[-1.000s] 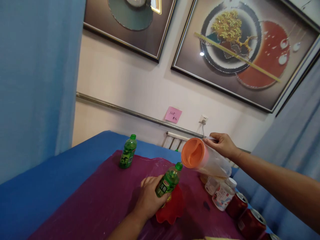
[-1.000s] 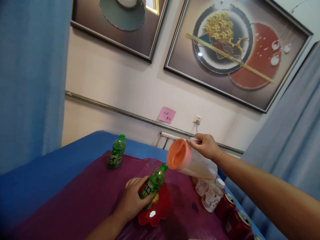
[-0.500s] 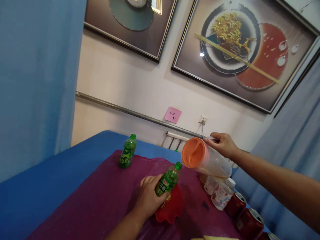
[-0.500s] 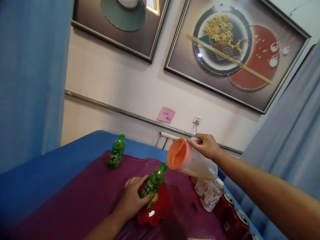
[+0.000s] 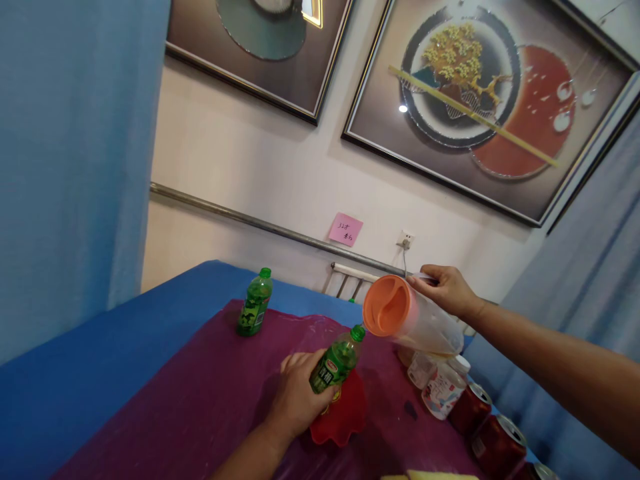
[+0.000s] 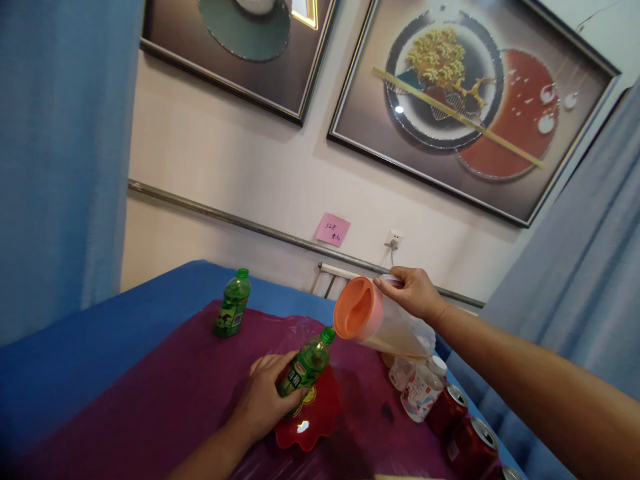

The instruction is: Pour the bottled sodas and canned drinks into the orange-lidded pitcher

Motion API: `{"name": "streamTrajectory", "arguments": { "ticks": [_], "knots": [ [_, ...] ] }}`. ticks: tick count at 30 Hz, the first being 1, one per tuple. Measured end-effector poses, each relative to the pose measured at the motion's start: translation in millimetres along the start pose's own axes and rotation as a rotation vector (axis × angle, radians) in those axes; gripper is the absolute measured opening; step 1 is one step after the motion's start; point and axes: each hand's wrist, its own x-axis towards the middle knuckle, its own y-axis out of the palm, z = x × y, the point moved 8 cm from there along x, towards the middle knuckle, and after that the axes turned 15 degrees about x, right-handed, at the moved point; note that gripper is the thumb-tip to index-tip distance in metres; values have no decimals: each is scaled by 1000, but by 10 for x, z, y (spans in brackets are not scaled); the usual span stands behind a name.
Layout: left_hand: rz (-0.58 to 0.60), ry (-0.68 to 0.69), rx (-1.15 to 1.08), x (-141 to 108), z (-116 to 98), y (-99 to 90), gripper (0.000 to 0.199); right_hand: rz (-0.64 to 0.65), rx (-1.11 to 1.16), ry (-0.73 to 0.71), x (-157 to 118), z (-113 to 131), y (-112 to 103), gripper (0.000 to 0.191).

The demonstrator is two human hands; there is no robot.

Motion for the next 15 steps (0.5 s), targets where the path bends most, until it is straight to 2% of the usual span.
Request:
{"name": "streamTrajectory", "arguments": {
  "ticks": [15],
  "knots": [
    [-28,27,-6,-6,-10,-13,56,2,3,-2,-40,4,3,56]
  ]
}}
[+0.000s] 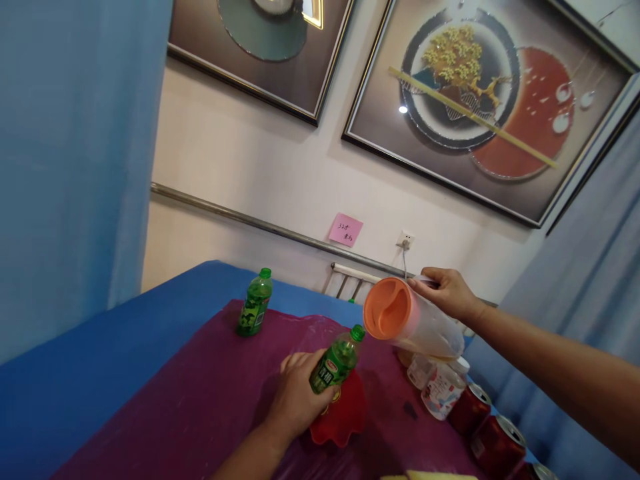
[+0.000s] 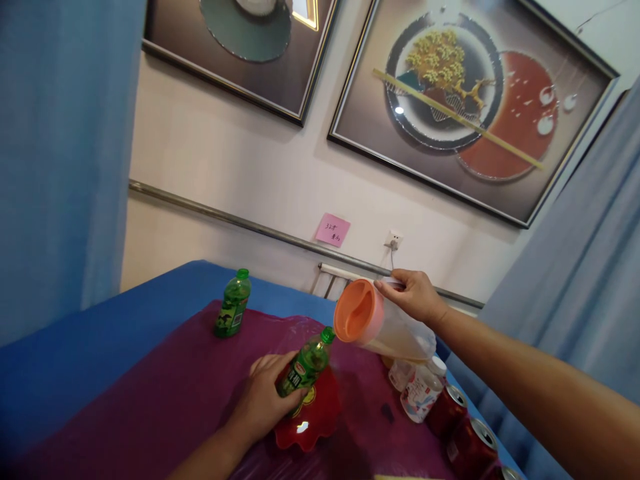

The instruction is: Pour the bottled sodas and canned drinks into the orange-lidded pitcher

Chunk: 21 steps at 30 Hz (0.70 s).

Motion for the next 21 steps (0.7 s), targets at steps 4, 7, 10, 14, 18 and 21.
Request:
{"name": "streamTrajectory", "arguments": {
  "ticks": [4,7,10,14,18,21],
  "knots": [
    [-4,0,14,4,1,0,57,-5,5,-5,1,9,-16,56],
    [-8,2,32,6,-2,-7,55,5,7,-2,2,11,-15,56],
    [-9,7,37,8,-3,-13,55,6,4,-6,4,23,-19,56],
    [0,5,25,10,3,-14,56,-10,-10,-24,15,57,-39,58],
    [-10,-1,19,7,2,-29,57,-8,-10,-18,23,75,-45,57],
    [-18,1,17,1,-3,-39,57,-7,3,-5,22,77,-47,56]
  ]
}}
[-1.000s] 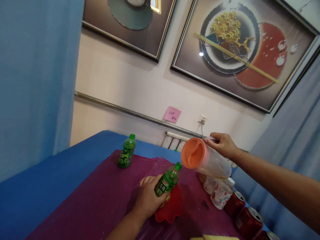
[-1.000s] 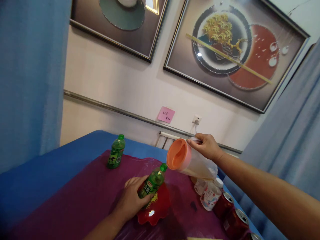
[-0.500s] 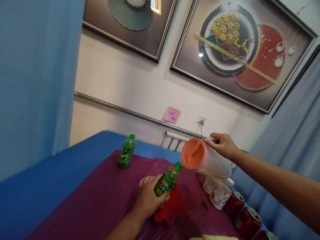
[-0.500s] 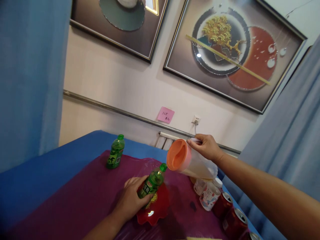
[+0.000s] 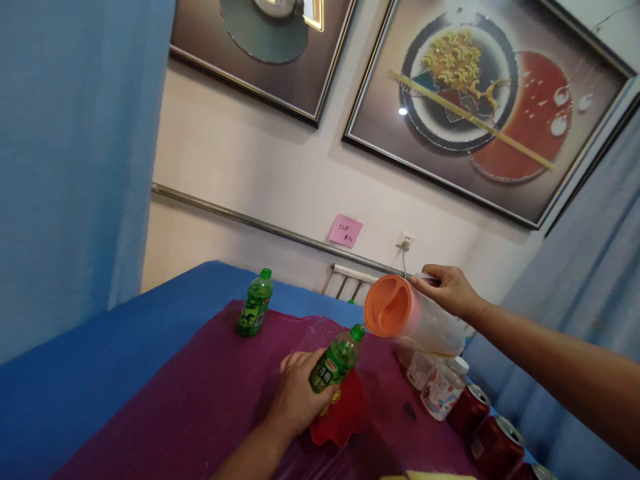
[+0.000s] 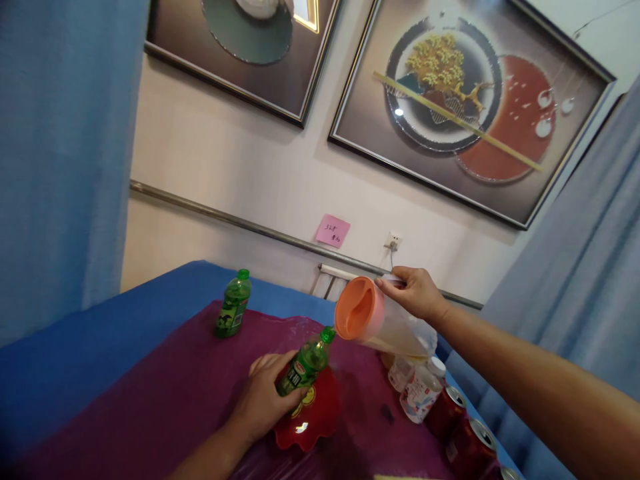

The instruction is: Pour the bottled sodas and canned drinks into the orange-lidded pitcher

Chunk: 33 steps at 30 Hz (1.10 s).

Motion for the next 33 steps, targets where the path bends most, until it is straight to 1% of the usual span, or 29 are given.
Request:
{"name": "streamTrajectory", "arguments": {
  "ticks": [11,29,33],
  "knots": [
    [17,-5,-21,-5,4,10,56,3,4,-8,-16,-31,-5,55],
    [16,-7,9,-5,-27,-22,56,-12,-1,-16,-26,0,-39,57],
    [35,-11,5,-5,-26,-15,55,-6,5,-13,-32,-2,-34,57]
  ]
}}
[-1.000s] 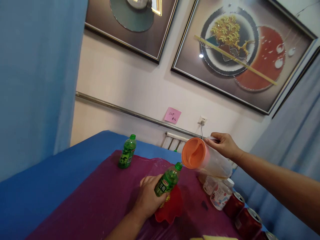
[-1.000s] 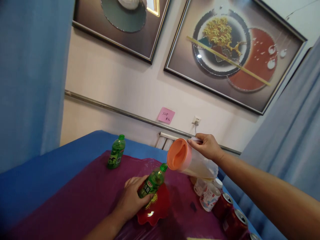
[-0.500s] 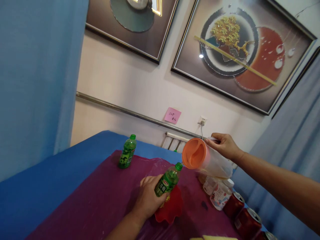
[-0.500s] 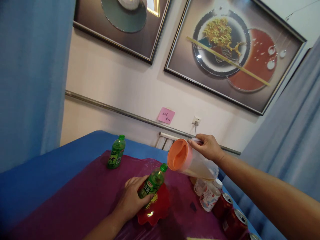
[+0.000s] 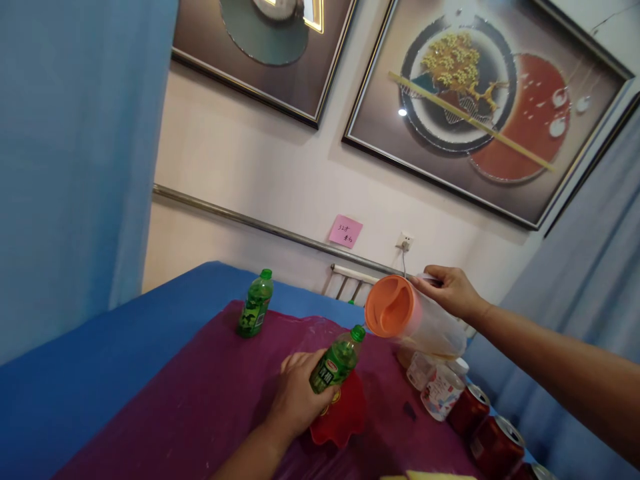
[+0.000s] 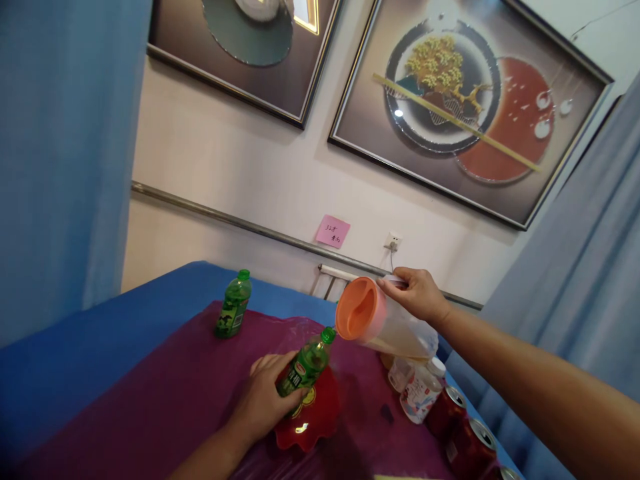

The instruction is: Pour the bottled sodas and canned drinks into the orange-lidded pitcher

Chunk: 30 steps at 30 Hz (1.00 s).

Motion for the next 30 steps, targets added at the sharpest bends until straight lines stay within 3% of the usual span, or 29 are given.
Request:
{"name": "streamTrajectory", "arguments": {
  "ticks": [30],
  "knots": [
    [5,8,-29,-6,3,22,56,13,-31,-18,-25,16,36,56]
  ]
}}
